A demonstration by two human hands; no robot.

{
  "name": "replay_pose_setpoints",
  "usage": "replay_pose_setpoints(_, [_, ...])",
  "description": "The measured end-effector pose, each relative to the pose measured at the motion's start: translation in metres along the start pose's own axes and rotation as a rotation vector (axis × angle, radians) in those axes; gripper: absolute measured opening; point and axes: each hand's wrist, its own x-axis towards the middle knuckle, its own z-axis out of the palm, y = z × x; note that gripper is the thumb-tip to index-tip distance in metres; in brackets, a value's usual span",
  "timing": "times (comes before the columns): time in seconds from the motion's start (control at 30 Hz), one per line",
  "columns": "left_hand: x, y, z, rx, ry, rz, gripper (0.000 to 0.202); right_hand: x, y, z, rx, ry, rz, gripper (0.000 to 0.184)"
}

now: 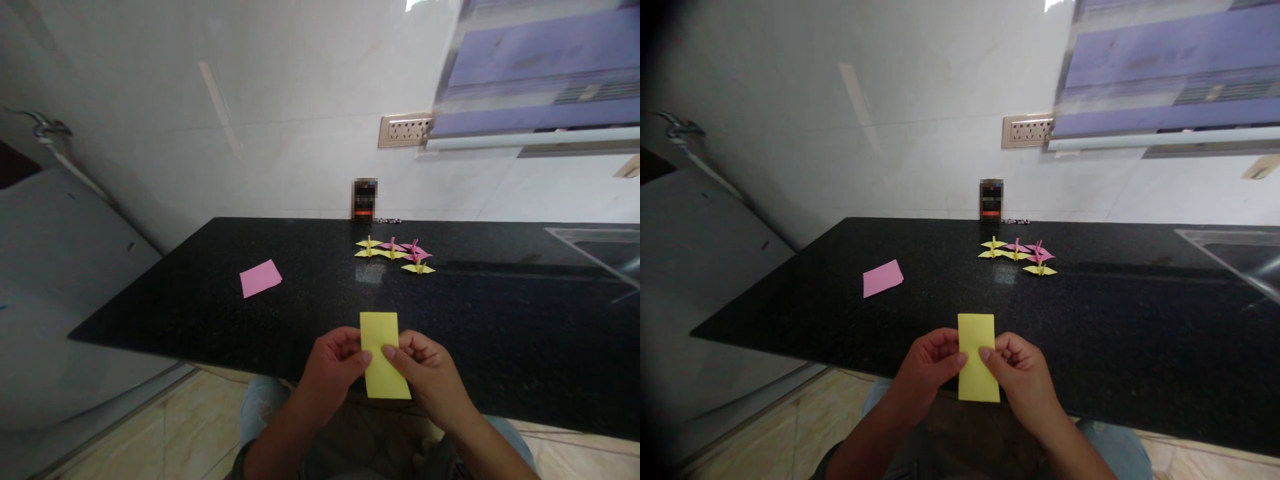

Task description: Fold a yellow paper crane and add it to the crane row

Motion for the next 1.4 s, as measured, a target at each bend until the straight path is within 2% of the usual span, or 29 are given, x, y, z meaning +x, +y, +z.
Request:
replay_pose_setpoints(0.13, [-0.001,-0.001,0.002,-0.046,0.056,0.021,0.018,0.0,0.0,-0.001,-0.01,-0.02,-0.009,0.016])
replay_pose_setpoints(0.3, [-0.002,-0.001,0.001,0.047,0.136,0.074,0.004,0.0,0.0,-0.007,-0.046,-0.069,-0.069,0.018])
replay_pose_setpoints(0.47, [-0.002,-0.003,0.0,0.055,0.126,0.1,0.003,0.0,0.003,-0.01,-0.069,-0.082,-0.157,0.009])
replay_pose_setpoints(0.53, [-0.001,-0.004,0.0,0.005,0.119,0.054,0.013,0.001,0.002,-0.011,-0.119,-0.083,-0.221,0.011])
replay_pose_setpoints(0.63, [-0.002,-0.005,0.0,-0.057,0.089,-0.113,0.027,0.002,-0.002,-0.014,-0.263,-0.042,-0.346,0.012])
replay_pose_setpoints(0.77, [-0.003,-0.007,0.001,0.023,-0.026,-0.261,0.043,0.005,-0.006,-0.021,-0.466,-0.041,-0.486,0.017])
replay_pose_setpoints(0.93, [-0.004,-0.009,0.002,0.067,-0.05,-0.302,0.031,0.006,-0.01,-0.026,-0.592,-0.138,-0.557,0.022])
replay_pose_setpoints(1.17, [-0.003,-0.01,0.0,0.07,-0.078,-0.309,0.028,0.01,-0.012,-0.028,-0.649,-0.207,-0.607,0.027])
replay_pose_setpoints(1.4, [-0.002,-0.013,0.001,0.07,-0.05,-0.287,0.023,0.012,-0.011,-0.031,-0.665,-0.21,-0.631,0.027])
